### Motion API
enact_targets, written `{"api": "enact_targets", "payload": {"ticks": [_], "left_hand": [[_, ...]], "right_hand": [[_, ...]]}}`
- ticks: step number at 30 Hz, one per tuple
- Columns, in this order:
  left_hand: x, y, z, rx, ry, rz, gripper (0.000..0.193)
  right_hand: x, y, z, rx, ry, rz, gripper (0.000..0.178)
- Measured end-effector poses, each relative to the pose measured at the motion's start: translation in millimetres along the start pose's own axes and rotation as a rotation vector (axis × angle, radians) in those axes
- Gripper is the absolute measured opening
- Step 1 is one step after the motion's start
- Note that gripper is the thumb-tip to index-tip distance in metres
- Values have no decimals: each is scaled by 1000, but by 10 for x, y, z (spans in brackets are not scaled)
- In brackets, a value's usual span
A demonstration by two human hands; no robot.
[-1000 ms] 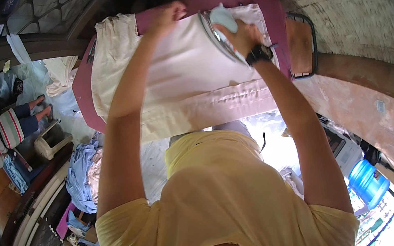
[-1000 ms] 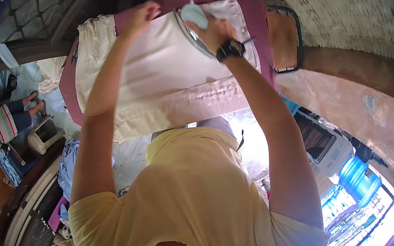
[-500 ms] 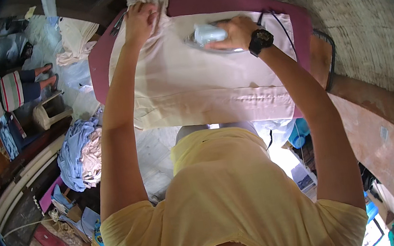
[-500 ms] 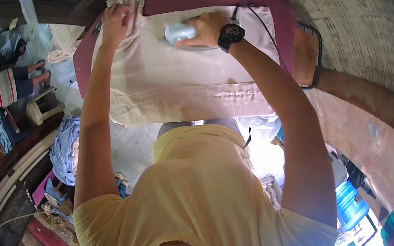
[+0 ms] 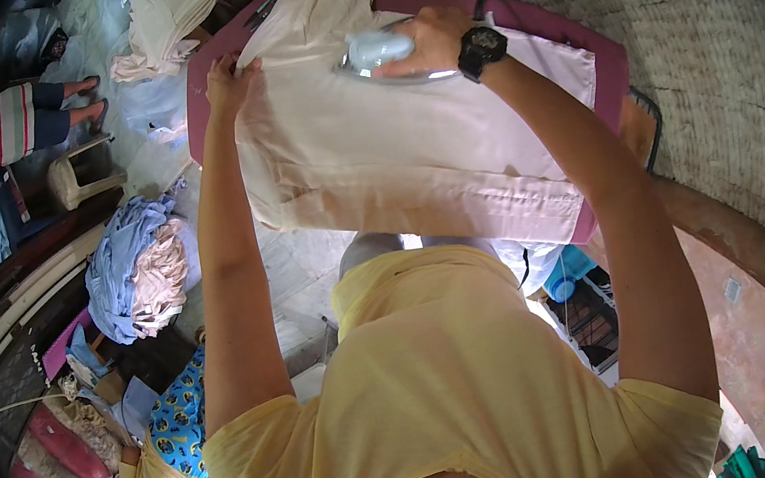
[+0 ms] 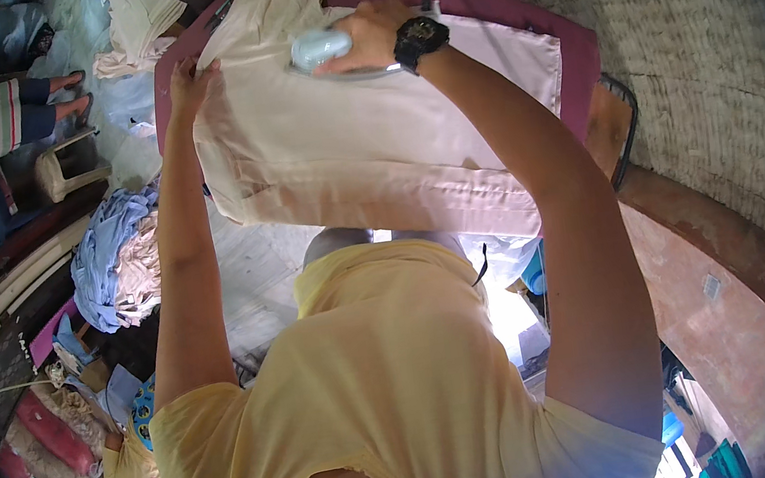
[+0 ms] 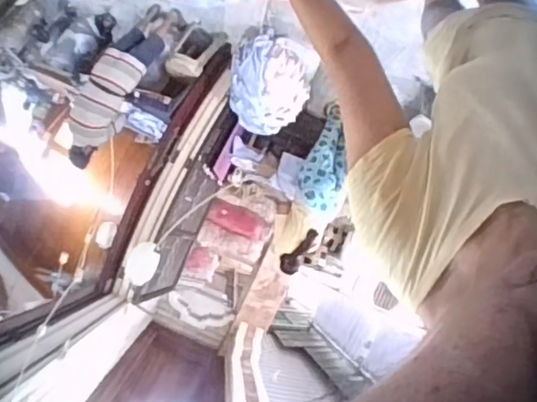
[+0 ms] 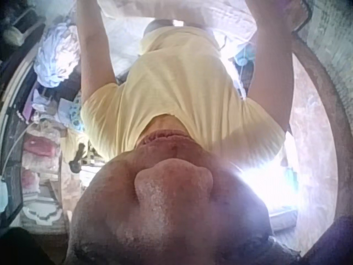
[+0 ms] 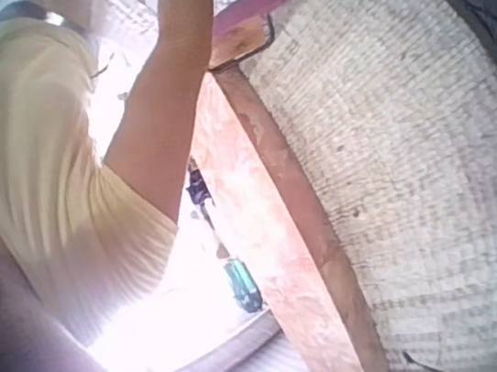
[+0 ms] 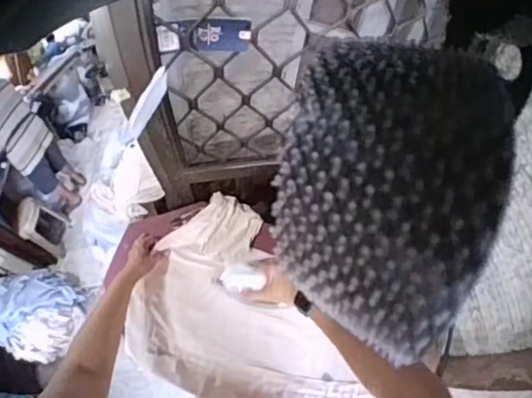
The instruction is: The person irons a light-colored shirt on an ironing board using an iron, pressing the sleeves and body of the garment before folding it.
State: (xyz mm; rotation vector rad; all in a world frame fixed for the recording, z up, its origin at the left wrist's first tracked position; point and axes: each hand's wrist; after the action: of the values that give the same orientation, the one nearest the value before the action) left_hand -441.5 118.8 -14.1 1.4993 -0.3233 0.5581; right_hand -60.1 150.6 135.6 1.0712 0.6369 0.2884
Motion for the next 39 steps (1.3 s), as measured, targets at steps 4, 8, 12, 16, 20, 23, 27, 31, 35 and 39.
{"api": "enact_targets", "payload": {"ticks": [4, 8, 12, 16, 20, 23, 27, 31, 35, 39], "left_hand": [[-30, -32, 28, 33, 30, 6, 53], [-43, -38, -6, 3, 41, 8, 55], [-189, -68, -2, 26, 22, 12, 57], [-144, -162, -98, 22, -49, 49, 57], [-436, -163, -90, 16, -54, 121, 55], [-371, -169, -142, 46, -97, 27, 60], [-423, -155, -134, 27, -89, 49, 62], [-274, -91, -57, 29, -23, -37, 70], [63, -101, 205, 364, -62, -302, 70], [1229, -246, 453, 409, -317, -224, 49]], "right_hand": [[-34, 66, -86, 37, -42, 13, 78], [197, 163, -179, -26, -109, 13, 78], [281, 273, -173, -7, -75, 110, 76], [180, 240, -192, -127, 68, 20, 79], [-451, 45, -360, -64, 211, 73, 83], [-375, -21, -373, -70, 101, 87, 86], [293, 42, -222, 29, -93, 55, 91], [838, 711, 509, -84, -286, -124, 93], [1355, 945, 1428, 85, -441, -305, 93], [1821, 702, 2677, 263, -721, -308, 78]]}}
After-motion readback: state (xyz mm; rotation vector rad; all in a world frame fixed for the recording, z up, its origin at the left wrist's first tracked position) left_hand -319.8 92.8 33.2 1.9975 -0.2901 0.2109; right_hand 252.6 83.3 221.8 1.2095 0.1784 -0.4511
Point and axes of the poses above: each hand's wrist, its own z-axis away from the middle knuckle, its own y-axis out of the back of the hand, x = y × z, and after that the axes turned 6 degrees about -x, right-handed
